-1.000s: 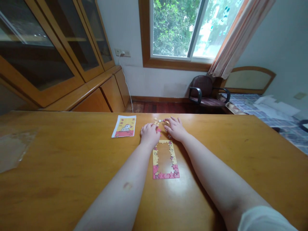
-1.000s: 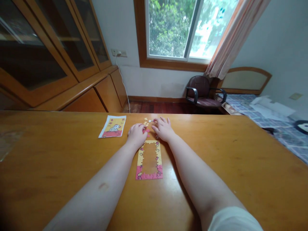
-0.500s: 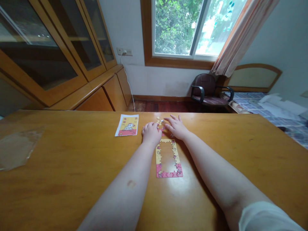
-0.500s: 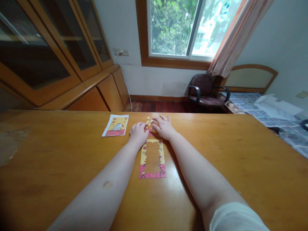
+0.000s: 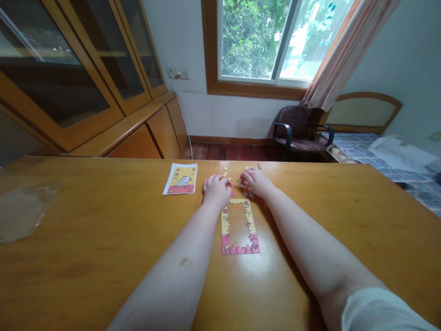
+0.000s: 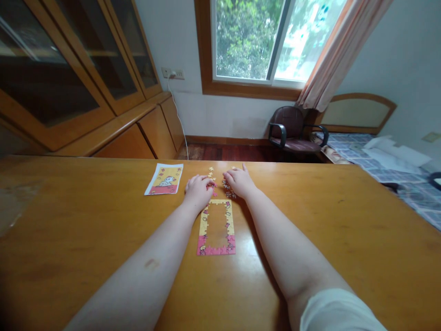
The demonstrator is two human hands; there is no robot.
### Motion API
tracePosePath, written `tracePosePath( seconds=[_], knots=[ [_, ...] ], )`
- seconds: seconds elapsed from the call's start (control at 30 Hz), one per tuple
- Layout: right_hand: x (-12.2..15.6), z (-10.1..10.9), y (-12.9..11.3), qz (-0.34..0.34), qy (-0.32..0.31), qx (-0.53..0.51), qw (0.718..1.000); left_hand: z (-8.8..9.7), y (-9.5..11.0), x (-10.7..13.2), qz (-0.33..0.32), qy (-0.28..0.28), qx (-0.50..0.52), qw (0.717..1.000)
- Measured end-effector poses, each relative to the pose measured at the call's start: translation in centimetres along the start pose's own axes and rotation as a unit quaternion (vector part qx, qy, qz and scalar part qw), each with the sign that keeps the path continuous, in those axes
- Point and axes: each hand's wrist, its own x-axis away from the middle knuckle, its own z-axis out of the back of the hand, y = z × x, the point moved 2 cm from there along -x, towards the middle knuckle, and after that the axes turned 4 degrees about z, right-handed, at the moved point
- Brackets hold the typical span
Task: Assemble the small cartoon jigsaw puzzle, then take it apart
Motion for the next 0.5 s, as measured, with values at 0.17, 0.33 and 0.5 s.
tracePosePath(
  seconds=[0.17, 0.33, 0.5],
  knots=[
    [0.0, 0.1, -1.1, 0.021, -0.007, -0.027, 0.999, 0.5, -0.2, -0.2, 0.038, 0.041, 0.034, 0.998],
    [0.0, -0.9, -3.2, 0.053, -0.084, -0.024, 0.995, 1.2, -1.0, -0.3, 0.105, 0.134, 0.103, 0.980],
    [-0.1, -1.3, -2.2, 0.004, -0.063, 0.011, 0.998, 1.5, -1.4, -0.4, 0.143, 0.153, 0.142, 0.967]
  ],
)
